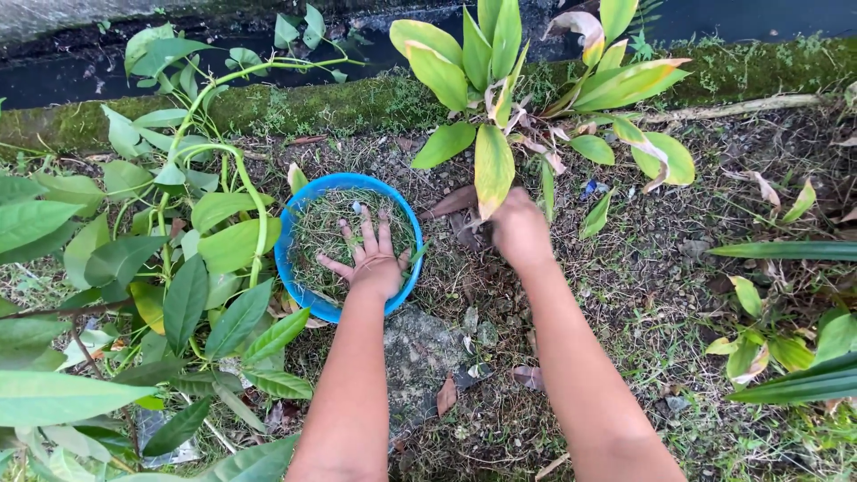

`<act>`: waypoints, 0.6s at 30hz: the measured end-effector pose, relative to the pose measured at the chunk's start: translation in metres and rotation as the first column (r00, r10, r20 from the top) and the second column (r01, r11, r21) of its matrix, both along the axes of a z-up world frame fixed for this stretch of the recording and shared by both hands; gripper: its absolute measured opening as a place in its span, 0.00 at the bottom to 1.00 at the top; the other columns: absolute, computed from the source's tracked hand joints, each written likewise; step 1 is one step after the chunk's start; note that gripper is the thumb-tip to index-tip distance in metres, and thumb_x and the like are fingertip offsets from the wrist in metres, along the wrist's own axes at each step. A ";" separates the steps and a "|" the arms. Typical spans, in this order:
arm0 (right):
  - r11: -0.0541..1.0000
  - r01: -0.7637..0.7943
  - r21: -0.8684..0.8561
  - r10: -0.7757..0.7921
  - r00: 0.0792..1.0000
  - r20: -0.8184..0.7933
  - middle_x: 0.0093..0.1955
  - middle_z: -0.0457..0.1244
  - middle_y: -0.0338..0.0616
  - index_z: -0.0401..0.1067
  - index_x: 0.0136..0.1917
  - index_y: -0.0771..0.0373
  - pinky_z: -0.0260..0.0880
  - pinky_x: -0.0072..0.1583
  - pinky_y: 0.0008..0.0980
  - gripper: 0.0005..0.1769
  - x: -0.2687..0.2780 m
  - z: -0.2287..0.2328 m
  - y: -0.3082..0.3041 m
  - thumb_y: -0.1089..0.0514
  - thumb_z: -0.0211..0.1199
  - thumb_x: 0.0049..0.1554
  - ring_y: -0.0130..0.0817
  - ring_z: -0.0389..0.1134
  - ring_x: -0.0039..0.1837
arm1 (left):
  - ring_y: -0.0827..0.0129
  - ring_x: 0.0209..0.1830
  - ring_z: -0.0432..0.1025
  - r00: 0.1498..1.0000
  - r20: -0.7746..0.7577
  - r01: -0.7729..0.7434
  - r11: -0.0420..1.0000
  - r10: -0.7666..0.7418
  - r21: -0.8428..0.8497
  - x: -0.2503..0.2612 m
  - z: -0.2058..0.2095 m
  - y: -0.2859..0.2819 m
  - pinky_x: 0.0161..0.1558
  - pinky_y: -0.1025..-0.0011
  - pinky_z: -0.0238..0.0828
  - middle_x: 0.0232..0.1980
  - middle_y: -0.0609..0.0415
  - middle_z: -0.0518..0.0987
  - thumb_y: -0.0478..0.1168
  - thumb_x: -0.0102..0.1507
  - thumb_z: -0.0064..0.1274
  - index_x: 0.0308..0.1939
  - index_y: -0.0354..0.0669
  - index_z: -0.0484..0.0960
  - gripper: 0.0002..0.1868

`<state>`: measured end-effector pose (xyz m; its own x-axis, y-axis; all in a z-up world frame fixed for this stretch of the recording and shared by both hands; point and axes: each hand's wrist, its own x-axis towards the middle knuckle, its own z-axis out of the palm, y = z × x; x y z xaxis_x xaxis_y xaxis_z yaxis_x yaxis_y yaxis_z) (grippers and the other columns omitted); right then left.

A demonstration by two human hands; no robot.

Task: Removing weeds and debris from a garden planter and collecting them in a blue bowl.

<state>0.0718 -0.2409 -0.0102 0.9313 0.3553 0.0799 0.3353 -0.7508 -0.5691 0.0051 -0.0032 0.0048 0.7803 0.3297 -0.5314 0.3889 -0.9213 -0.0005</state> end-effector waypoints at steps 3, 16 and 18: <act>0.954 0.170 0.247 -0.220 0.956 0.193 0.49 0.69 0.48 0.81 0.50 0.59 0.72 0.59 0.46 0.14 -0.006 -0.006 -0.014 0.71 0.65 0.52 0.47 0.69 0.56 | 0.47 0.82 0.10 1.000 0.005 0.010 1.000 -0.010 0.004 -0.003 -0.011 0.004 0.60 0.14 0.13 0.84 0.61 0.15 0.64 0.68 0.39 0.81 0.70 0.25 0.47; 0.996 -0.013 -0.090 0.028 0.984 0.175 0.67 0.63 0.46 0.78 0.56 0.51 0.65 0.66 0.49 0.32 -0.021 -0.012 0.057 0.65 0.73 0.35 0.52 0.62 0.71 | 0.47 0.82 0.11 1.000 -0.001 -0.002 1.000 0.002 -0.012 -0.002 -0.006 0.003 0.61 0.14 0.14 0.84 0.61 0.16 0.65 0.68 0.39 0.81 0.71 0.25 0.48; 0.999 0.023 -0.049 -0.019 0.997 0.078 0.61 0.66 0.43 0.78 0.50 0.52 0.71 0.62 0.44 0.17 -0.024 -0.035 0.050 0.69 0.66 0.49 0.49 0.68 0.64 | 0.48 0.82 0.11 1.000 0.003 -0.001 1.000 0.001 -0.023 -0.001 -0.005 0.003 0.61 0.14 0.14 0.84 0.61 0.16 0.65 0.68 0.38 0.81 0.71 0.25 0.47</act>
